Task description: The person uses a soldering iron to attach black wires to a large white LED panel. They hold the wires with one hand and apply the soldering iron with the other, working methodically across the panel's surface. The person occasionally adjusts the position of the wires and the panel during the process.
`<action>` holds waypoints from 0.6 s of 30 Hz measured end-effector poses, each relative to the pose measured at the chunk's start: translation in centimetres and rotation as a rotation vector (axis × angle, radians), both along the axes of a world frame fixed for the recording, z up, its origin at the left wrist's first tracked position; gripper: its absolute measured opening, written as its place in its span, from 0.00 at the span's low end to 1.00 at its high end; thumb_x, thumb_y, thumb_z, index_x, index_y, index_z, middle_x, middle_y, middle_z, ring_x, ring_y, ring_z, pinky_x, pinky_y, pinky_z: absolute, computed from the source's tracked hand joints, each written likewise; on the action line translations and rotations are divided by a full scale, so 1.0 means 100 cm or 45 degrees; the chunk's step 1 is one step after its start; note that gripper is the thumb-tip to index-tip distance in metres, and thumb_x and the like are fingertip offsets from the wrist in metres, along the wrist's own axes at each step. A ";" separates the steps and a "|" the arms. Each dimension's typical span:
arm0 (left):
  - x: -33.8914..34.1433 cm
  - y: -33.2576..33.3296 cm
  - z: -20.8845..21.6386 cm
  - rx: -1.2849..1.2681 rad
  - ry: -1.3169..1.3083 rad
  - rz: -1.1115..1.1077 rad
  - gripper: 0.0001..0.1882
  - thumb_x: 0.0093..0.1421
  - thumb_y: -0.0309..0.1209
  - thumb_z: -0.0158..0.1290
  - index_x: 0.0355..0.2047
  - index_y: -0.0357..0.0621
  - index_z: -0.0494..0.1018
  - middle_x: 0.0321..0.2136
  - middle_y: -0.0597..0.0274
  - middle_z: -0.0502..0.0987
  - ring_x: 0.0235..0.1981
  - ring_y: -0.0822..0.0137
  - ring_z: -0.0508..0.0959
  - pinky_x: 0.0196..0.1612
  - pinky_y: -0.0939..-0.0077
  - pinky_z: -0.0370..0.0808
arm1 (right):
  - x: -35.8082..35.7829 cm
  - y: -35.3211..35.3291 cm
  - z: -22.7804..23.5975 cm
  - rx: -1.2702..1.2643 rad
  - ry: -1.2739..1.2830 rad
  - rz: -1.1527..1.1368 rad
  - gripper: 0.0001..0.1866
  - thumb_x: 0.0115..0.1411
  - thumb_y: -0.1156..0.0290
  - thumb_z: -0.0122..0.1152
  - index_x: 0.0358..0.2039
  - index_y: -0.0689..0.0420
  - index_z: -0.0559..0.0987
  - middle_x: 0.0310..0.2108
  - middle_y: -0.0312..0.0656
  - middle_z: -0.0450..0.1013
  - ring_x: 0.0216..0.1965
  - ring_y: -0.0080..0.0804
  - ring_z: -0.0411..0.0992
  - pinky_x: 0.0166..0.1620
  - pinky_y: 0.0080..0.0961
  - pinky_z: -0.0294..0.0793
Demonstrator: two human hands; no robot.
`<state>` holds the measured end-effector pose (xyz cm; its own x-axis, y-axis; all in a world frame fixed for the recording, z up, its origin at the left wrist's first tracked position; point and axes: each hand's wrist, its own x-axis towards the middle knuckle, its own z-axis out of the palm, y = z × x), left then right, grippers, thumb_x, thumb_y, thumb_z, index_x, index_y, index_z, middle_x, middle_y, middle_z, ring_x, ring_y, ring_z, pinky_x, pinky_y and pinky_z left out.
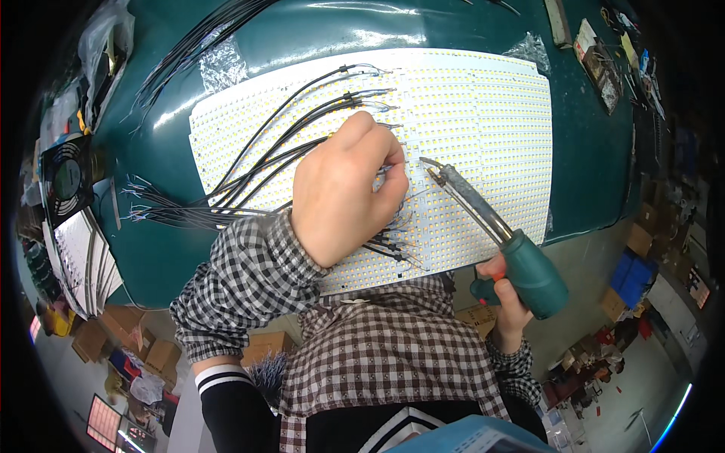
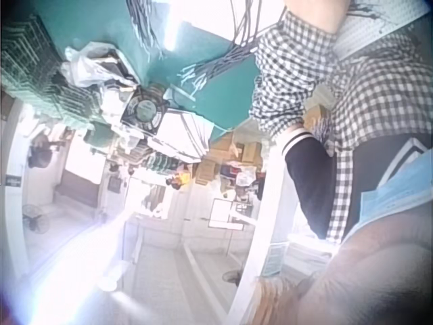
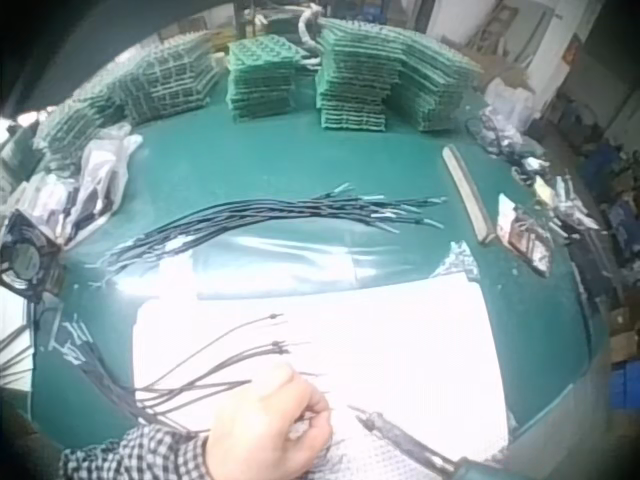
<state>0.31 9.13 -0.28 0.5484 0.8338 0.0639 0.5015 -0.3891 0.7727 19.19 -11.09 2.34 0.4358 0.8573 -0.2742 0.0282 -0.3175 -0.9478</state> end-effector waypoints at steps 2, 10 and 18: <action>0.000 0.000 0.001 0.002 0.000 0.000 0.06 0.49 0.21 0.59 0.26 0.41 0.73 0.25 0.61 0.70 0.23 0.65 0.75 0.26 0.74 0.72 | 0.000 0.000 0.000 -0.015 -0.007 -0.008 0.20 0.58 0.61 0.64 0.37 0.68 0.76 0.31 0.46 0.74 0.34 0.37 0.74 0.40 0.35 0.78; 0.001 -0.001 -0.001 0.027 0.003 0.021 0.06 0.49 0.21 0.59 0.26 0.42 0.72 0.25 0.61 0.70 0.22 0.65 0.76 0.26 0.74 0.73 | 0.013 -0.010 -0.010 0.010 -0.089 0.121 0.21 0.53 0.68 0.71 0.42 0.69 0.77 0.32 0.44 0.78 0.34 0.31 0.77 0.42 0.28 0.78; 0.001 -0.001 -0.001 0.037 0.004 0.027 0.07 0.48 0.21 0.59 0.26 0.42 0.72 0.25 0.62 0.70 0.23 0.65 0.76 0.26 0.74 0.73 | 0.011 -0.008 -0.012 0.013 -0.094 0.113 0.24 0.50 0.71 0.75 0.44 0.69 0.78 0.32 0.43 0.80 0.34 0.28 0.79 0.42 0.24 0.78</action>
<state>0.37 9.02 -0.42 0.5308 0.8431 0.0861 0.5126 -0.4003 0.7596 20.26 -11.87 1.16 0.3767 0.8959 -0.2354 0.1258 -0.3012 -0.9452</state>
